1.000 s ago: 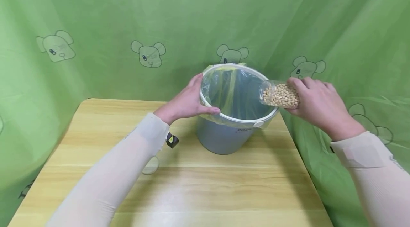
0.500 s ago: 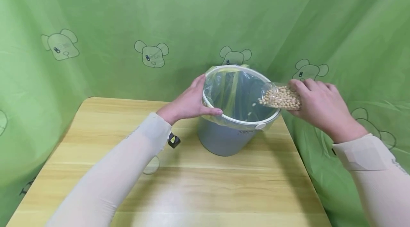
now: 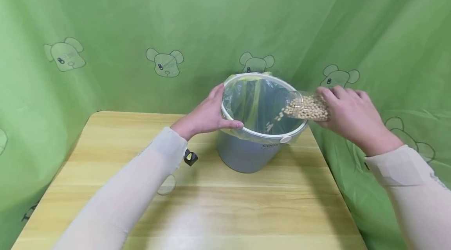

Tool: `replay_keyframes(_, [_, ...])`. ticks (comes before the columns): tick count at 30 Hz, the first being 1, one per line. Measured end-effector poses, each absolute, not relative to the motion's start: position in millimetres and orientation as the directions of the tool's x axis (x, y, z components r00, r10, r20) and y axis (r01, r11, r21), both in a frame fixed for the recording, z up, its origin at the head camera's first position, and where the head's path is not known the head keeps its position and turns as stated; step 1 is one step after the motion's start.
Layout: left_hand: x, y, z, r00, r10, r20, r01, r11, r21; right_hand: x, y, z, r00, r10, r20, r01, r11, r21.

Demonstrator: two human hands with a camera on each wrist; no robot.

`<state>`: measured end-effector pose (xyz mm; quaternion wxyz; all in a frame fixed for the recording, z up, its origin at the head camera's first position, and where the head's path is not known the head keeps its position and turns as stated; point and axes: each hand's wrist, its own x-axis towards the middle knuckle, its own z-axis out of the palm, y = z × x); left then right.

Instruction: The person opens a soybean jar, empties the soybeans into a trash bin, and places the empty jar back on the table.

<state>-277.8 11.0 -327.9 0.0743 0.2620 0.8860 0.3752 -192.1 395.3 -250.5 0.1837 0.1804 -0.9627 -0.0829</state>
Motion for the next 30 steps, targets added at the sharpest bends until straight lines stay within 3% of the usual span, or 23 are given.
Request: replay_keyframes(30, [-275.4,15.0,-327.3,-0.858,0.509,0.073,0.417,0.606,0.677,-197.2,399.1,-252.8,-0.863,-0.394,0.315,-0.329,0.913,0.241])
